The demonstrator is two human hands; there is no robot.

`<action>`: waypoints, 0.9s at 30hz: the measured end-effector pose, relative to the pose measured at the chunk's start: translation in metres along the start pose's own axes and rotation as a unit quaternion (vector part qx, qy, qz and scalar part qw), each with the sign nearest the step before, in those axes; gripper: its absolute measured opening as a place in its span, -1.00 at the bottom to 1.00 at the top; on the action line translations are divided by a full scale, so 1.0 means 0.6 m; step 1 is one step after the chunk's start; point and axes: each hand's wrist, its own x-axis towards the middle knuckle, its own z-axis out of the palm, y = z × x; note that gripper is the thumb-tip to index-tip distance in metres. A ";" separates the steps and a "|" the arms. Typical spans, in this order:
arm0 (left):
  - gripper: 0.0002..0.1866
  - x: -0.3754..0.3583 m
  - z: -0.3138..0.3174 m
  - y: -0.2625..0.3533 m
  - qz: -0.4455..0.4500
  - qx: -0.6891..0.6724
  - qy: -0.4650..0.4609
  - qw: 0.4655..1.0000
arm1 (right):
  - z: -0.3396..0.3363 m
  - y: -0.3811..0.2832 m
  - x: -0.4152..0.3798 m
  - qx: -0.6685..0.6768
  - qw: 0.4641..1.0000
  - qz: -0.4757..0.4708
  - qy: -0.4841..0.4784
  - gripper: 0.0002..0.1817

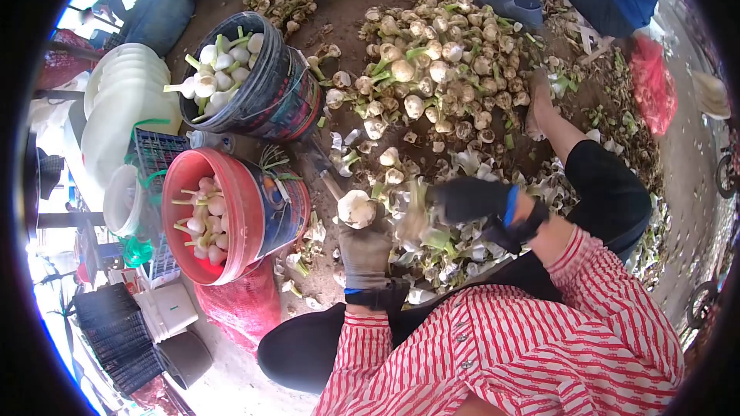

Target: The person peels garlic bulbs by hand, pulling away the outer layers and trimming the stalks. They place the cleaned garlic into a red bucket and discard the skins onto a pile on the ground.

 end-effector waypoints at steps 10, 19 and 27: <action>-0.56 -0.003 -0.014 -0.014 0.289 0.735 -0.065 0.610 | 0.103 -0.017 0.068 0.239 0.964 -0.046 0.110 -0.77; -0.67 -0.003 -0.011 -0.007 0.026 0.118 0.045 0.992 | 0.090 0.094 0.074 0.322 0.918 -0.190 0.129 -0.87; -0.61 0.015 -0.011 -0.026 0.016 0.096 0.142 0.985 | 0.065 -0.009 0.129 0.510 0.836 -0.021 0.200 -0.80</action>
